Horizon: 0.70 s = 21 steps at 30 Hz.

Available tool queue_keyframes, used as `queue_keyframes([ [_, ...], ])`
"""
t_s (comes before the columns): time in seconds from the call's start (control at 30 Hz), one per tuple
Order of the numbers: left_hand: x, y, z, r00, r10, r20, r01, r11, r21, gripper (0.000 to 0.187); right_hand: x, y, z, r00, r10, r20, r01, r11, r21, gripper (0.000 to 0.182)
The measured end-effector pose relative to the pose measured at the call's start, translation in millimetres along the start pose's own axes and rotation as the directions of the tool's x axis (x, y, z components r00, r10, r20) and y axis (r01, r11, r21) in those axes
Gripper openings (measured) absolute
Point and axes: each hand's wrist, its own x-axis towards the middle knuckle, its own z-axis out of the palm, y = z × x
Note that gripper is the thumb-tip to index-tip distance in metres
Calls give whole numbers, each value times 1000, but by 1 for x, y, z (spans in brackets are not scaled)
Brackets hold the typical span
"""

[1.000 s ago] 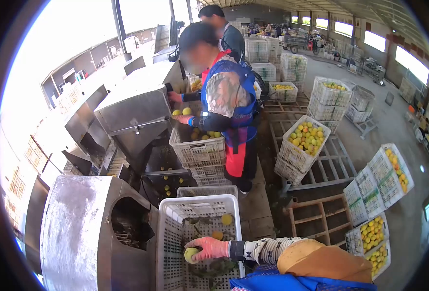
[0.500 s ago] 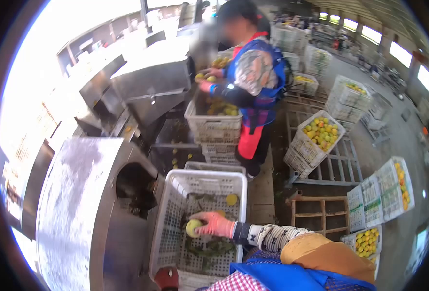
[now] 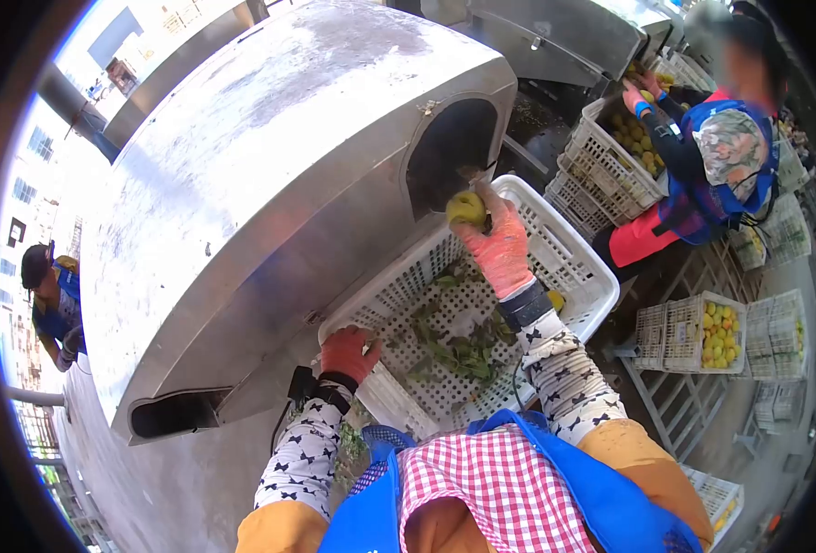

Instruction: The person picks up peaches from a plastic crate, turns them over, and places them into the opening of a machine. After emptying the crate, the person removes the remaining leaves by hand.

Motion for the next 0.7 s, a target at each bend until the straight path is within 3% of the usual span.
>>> queue_keyframes([
  [0.13, 1, -1, 1, 999, -35, 27, 35, 999, 21, 26, 26, 14, 26, 997, -53, 47, 57, 994, -96, 67],
  [0.2, 1, 0, 0, 999, -38, 39, 38, 999, -3, 26, 34, 16, 33, 993, -62, 100, 86, 963, -254, 68],
  [0.33, 2, 1, -3, 1000, -23, 11, 24, 999, -29, 18, 49, 34, 61, 989, -91, 117, 130, 910, -393, 69],
  [0.4, 3, 0, -4, 1000, -15, 5, 15, 1000, -5, 17, 70, 42, 90, 986, -83, 145, 149, 833, -534, 54],
  [0.47, 5, -3, -4, 996, -35, 86, 37, 999, -14, 26, 100, 57, 90, 914, -332, 232, 403, 686, -607, 48],
  [0.5, 3, -2, -2, 994, -34, 100, 34, 999, 0, 26, 111, 55, 73, 951, -191, 243, 247, 942, -227, 57],
  [0.53, 2, 1, -5, 992, -58, 113, 60, 998, -19, 25, 108, 49, 46, 955, -18, 297, -35, 984, 174, 67],
  [0.6, 5, 1, -4, 987, -79, 137, 89, 994, -65, 24, 82, 20, -7, 974, -29, 223, -24, 972, 232, 57],
  [0.63, 4, -2, -2, 995, -53, 82, 58, 996, -64, 23, 69, 24, -25, 963, 83, 258, -152, 954, 260, 47],
  [0.67, 4, -2, 0, 1000, -26, 18, 27, 998, -56, 22, 55, 51, -33, 943, 188, 274, -242, 954, 179, 43],
  [0.7, 4, 0, 1, 999, -30, 26, 31, 997, -65, 22, 38, 96, -38, 906, 239, 349, -225, 971, -83, 40],
])
